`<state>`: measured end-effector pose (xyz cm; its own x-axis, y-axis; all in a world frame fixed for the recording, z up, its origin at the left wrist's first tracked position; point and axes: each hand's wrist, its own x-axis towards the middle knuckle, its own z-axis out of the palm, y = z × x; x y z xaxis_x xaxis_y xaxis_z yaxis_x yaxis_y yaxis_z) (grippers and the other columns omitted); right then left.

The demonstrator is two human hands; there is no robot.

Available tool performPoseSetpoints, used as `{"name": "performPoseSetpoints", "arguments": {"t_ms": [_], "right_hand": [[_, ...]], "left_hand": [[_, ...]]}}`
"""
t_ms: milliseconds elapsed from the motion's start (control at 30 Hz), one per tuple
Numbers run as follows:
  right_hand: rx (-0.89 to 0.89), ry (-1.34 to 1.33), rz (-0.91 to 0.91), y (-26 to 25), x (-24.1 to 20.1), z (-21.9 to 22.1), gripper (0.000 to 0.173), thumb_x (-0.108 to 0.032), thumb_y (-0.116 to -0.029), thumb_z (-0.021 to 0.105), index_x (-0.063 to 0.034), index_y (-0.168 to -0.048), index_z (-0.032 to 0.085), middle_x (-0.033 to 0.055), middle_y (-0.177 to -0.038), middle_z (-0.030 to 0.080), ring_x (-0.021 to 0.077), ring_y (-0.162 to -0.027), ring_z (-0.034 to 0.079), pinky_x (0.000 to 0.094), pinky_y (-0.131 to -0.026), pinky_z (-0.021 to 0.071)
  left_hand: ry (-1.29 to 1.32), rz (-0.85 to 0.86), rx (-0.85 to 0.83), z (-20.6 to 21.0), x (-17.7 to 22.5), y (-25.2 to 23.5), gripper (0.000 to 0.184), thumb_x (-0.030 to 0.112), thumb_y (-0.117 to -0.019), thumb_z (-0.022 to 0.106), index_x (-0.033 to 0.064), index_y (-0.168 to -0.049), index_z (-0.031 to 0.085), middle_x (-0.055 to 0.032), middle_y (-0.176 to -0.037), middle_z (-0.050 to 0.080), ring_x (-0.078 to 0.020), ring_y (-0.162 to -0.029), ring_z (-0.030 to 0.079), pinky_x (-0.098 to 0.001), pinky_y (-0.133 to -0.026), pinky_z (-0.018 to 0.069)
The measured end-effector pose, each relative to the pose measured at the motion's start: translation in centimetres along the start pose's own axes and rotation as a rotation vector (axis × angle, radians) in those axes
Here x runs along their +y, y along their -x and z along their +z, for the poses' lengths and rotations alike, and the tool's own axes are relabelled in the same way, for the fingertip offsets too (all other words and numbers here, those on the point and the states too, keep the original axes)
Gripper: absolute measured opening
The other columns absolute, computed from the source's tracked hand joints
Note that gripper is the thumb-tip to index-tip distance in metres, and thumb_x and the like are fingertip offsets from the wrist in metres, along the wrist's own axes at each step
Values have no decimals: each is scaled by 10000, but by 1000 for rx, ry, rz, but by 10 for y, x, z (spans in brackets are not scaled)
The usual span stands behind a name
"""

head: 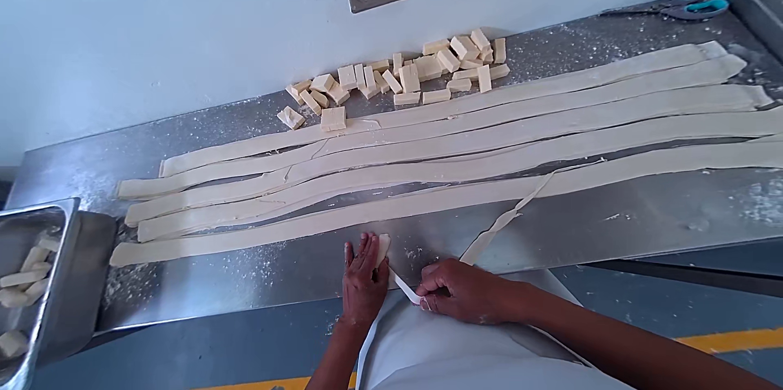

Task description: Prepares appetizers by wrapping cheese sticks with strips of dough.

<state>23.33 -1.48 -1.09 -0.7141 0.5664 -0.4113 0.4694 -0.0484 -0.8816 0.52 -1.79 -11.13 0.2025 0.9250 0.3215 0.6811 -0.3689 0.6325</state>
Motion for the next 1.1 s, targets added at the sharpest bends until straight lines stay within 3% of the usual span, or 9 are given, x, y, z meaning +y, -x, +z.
{"name": "performPoseSetpoints", "arguments": {"t_ms": [67, 167, 267, 400, 533, 733, 900, 1000, 1100], "right_hand": [[15, 9, 14, 1, 3, 1, 304, -197, -1054, 537, 34, -1101, 729, 171, -988, 663, 227, -919, 609, 360, -827, 473], [20, 13, 38, 2, 4, -1, 303, -196, -1054, 540, 34, -1115, 729, 177, -1011, 669, 235, -939, 616, 363, -843, 480], [21, 7, 48, 1, 5, 1, 303, -202, -1052, 545, 30, -1114, 730, 175, -1013, 666, 232, -941, 614, 361, -846, 481], [30, -10, 62, 1, 5, 1, 304, -198, -1055, 543, 37, -1134, 720, 181, -1028, 662, 244, -956, 613, 374, -861, 481], [47, -1, 87, 2, 8, 1, 305, -185, -1059, 527, 34, -1146, 720, 186, -1039, 666, 248, -963, 619, 376, -870, 483], [110, 9, 124, 2, 13, 1, 316, -201, -1059, 523, 31, -1151, 716, 185, -1036, 648, 251, -963, 607, 371, -872, 478], [128, -7, 136, 1, 13, 1, 323, -214, -1061, 527, 31, -1153, 718, 184, -1051, 642, 248, -987, 598, 364, -884, 472], [159, -21, 154, 0, 14, 0, 323, -216, -1062, 523, 27, -1146, 717, 168, -1038, 635, 225, -964, 591, 353, -868, 469], [213, -67, 183, 2, 19, -4, 315, -224, -1060, 535, 22, -1135, 718, 145, -1027, 639, 193, -929, 591, 328, -835, 479]], "left_hand": [[-13, -12, 45, -2, -4, -3, 303, 17, -875, 617, -100, -1130, 731, -249, -1171, 721, -433, -1113, 698, -602, -998, 521], [-44, 38, -8, -8, -7, -2, 316, 30, -933, 557, -110, -1172, 709, -277, -1254, 678, -462, -1196, 646, -628, -1039, 477], [15, 25, -66, -16, -2, -1, 342, -11, -914, 498, -108, -1160, 715, -255, -1224, 699, -433, -1153, 679, -607, -1022, 500], [35, -39, -31, -3, 0, -2, 438, 108, -903, 630, -160, -1250, 636, -295, -1274, 660, -474, -1205, 636, -674, -1082, 410], [37, -37, 21, -2, 0, -5, 283, 2, -874, 626, -93, -1115, 741, -241, -1160, 727, -429, -1101, 705, -593, -1001, 526], [24, 6, -84, -18, 4, -3, 307, -15, -922, 515, -91, -1118, 739, -253, -1210, 705, -432, -1157, 677, -601, -1018, 507], [-6, -134, -101, -16, 16, -8, 418, 49, -884, 671, -138, -1256, 647, -289, -1210, 691, -468, -1109, 689, -621, -1000, 512], [170, -376, -131, -26, 30, -15, 353, 52, -903, 690, -87, -1228, 690, -216, -1110, 747, -319, -979, 757, -475, -896, 596], [904, -960, -32, -51, 32, -44, 272, -51, -1001, 541, -111, -1259, 601, -149, -1030, 748, -164, -881, 741, -286, -785, 612]]}}
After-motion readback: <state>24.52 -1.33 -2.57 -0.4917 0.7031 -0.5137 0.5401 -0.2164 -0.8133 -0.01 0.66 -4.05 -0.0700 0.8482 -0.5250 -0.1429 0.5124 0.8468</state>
